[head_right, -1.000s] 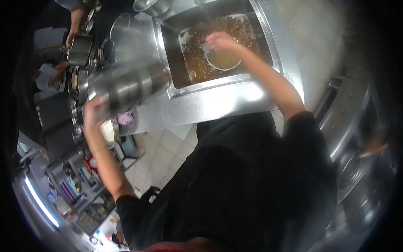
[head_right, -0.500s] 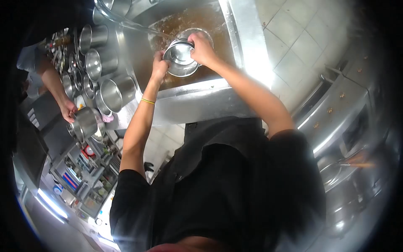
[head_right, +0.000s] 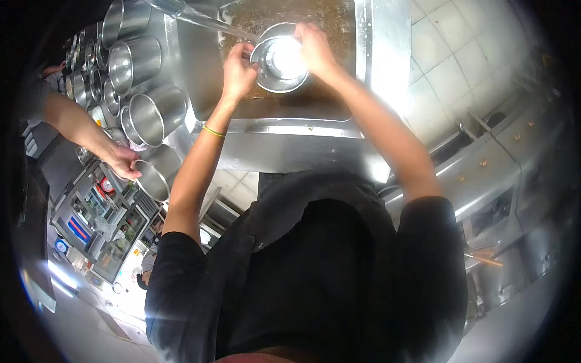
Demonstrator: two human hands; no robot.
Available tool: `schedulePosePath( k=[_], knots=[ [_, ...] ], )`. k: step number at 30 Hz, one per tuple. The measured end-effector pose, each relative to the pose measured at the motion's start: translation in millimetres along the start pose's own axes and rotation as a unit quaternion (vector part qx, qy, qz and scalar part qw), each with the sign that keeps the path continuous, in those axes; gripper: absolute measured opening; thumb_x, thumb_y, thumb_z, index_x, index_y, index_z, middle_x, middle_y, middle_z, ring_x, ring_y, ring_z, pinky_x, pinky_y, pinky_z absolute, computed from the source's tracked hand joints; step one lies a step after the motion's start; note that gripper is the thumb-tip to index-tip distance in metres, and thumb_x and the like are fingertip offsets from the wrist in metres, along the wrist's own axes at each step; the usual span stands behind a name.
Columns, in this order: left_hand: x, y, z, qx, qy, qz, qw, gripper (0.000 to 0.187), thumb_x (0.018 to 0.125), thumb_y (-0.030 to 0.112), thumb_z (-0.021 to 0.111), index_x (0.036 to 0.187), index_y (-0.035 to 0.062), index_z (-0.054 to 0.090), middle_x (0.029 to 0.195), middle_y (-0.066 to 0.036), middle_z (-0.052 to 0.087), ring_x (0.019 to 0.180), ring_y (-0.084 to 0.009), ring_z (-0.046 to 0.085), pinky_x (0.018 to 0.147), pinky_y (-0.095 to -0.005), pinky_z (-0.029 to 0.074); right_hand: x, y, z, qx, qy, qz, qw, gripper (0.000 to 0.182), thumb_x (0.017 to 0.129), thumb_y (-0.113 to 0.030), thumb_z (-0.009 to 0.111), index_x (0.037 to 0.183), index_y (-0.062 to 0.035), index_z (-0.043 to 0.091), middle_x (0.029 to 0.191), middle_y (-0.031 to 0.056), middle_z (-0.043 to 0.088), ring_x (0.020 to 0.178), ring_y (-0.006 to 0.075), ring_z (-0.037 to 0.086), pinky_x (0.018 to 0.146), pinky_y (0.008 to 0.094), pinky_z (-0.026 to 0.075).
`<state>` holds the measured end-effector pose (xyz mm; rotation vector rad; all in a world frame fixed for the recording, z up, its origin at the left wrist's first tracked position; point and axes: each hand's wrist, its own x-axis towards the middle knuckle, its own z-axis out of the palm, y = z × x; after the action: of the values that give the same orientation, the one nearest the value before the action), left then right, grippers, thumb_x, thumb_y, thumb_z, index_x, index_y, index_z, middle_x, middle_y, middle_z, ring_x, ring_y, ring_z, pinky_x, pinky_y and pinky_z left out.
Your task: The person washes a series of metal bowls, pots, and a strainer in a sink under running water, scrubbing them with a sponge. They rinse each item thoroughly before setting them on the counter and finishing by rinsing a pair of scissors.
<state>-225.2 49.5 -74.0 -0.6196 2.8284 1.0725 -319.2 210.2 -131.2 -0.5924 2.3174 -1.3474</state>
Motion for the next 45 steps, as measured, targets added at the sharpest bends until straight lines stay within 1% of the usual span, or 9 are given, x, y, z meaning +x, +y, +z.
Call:
schedulePosePath(
  k=[4, 8, 11, 24, 29, 30, 34, 42, 45],
  knots=[
    [8, 10, -6, -0.035, -0.071, -0.121, 0.989, 0.024, 0.065, -0.003, 0.060, 0.086, 0.0028, 0.050, 0.077, -0.006, 0.055, 0.068, -0.0104, 0.052, 0.063, -0.0247, 0.042, -2, -27, -18, 0.001, 0.070, -0.116, 0.991, 0.019, 0.057, 0.010, 0.050, 0.075, 0.0026, 0.048, 0.097, 0.0168, 0.053, 0.091, 0.0335, 0.053, 0.077, 0.0360, 0.043],
    [-5, 1, 19, -0.210, 0.060, -0.068, 0.973, 0.025, 0.062, -0.002, 0.057, 0.086, 0.0008, 0.048, 0.066, -0.003, 0.051, 0.060, -0.0126, 0.050, 0.057, -0.0262, 0.042, -17, -50, -36, 0.004, 0.064, -0.134, 0.989, 0.020, 0.059, 0.011, 0.048, 0.077, 0.0019, 0.047, 0.104, 0.0153, 0.048, 0.090, 0.0327, 0.053, 0.075, 0.0371, 0.042],
    [-17, 2, 28, -0.208, -0.009, -0.140, 0.968, 0.028, 0.062, -0.002, 0.057, 0.089, 0.0006, 0.049, 0.066, -0.004, 0.051, 0.060, -0.0135, 0.050, 0.057, -0.0270, 0.042, -28, -40, -35, -0.003, 0.035, -0.141, 0.989, 0.021, 0.059, 0.013, 0.046, 0.078, 0.0018, 0.046, 0.105, 0.0153, 0.047, 0.089, 0.0325, 0.052, 0.074, 0.0370, 0.042],
    [-46, -4, 50, -0.197, -0.158, -0.073, 0.965, 0.061, 0.061, -0.010, 0.042, 0.123, -0.0055, 0.042, 0.122, -0.020, 0.048, 0.115, -0.0227, 0.044, 0.093, -0.0269, 0.036, -58, -15, -36, 0.052, -0.085, -0.153, 0.983, 0.023, 0.061, 0.008, 0.049, 0.083, 0.0032, 0.049, 0.106, 0.0166, 0.051, 0.089, 0.0311, 0.055, 0.068, 0.0318, 0.045],
    [-33, 35, 20, -0.252, -0.261, -0.192, 0.912, 0.066, 0.061, -0.012, 0.039, 0.127, -0.0025, 0.039, 0.130, -0.020, 0.039, 0.123, -0.0221, 0.036, 0.095, -0.0245, 0.033, -58, -20, -44, 0.043, -0.094, -0.106, 0.989, 0.013, 0.056, 0.014, 0.042, 0.067, 0.0054, 0.043, 0.099, 0.0175, 0.056, 0.091, 0.0303, 0.056, 0.075, 0.0325, 0.043],
    [-31, 37, 19, -0.212, -0.258, -0.163, 0.928, 0.068, 0.060, -0.010, 0.040, 0.127, 0.0004, 0.040, 0.122, -0.016, 0.048, 0.106, -0.0184, 0.050, 0.078, -0.0243, 0.044, -56, -19, -46, 0.040, -0.107, -0.083, 0.990, 0.011, 0.057, 0.014, 0.043, 0.064, 0.0054, 0.043, 0.097, 0.0170, 0.058, 0.088, 0.0282, 0.057, 0.073, 0.0314, 0.043],
    [-16, 48, 14, -0.219, -0.343, -0.272, 0.872, 0.072, 0.059, -0.008, 0.042, 0.130, 0.0065, 0.040, 0.091, -0.009, 0.056, 0.060, -0.0122, 0.050, 0.044, -0.0277, 0.044, -54, -14, -51, 0.096, -0.121, -0.015, 0.988, 0.014, 0.058, 0.013, 0.049, 0.058, 0.0049, 0.038, 0.097, 0.0161, 0.062, 0.083, 0.0220, 0.060, 0.066, 0.0289, 0.044],
    [-5, 16, 32, -0.170, -0.477, -0.295, 0.811, 0.041, 0.065, -0.001, 0.050, 0.105, 0.0027, 0.047, 0.079, -0.004, 0.051, 0.064, -0.0100, 0.049, 0.047, -0.0241, 0.038, -38, -9, -53, 0.116, -0.194, -0.023, 0.974, 0.024, 0.051, 0.016, 0.041, 0.057, 0.0017, 0.024, 0.102, 0.0202, 0.060, 0.091, 0.0253, 0.060, 0.067, 0.0296, 0.046],
    [-22, 23, 36, -0.276, -0.337, -0.251, 0.865, 0.050, 0.061, -0.004, 0.050, 0.111, -0.0008, 0.042, 0.087, -0.011, 0.054, 0.074, -0.0193, 0.052, 0.062, -0.0280, 0.042, -39, -6, -52, 0.127, -0.205, -0.047, 0.969, 0.022, 0.050, 0.015, 0.041, 0.058, 0.0026, 0.024, 0.104, 0.0211, 0.059, 0.091, 0.0279, 0.059, 0.065, 0.0315, 0.045]
  ],
)
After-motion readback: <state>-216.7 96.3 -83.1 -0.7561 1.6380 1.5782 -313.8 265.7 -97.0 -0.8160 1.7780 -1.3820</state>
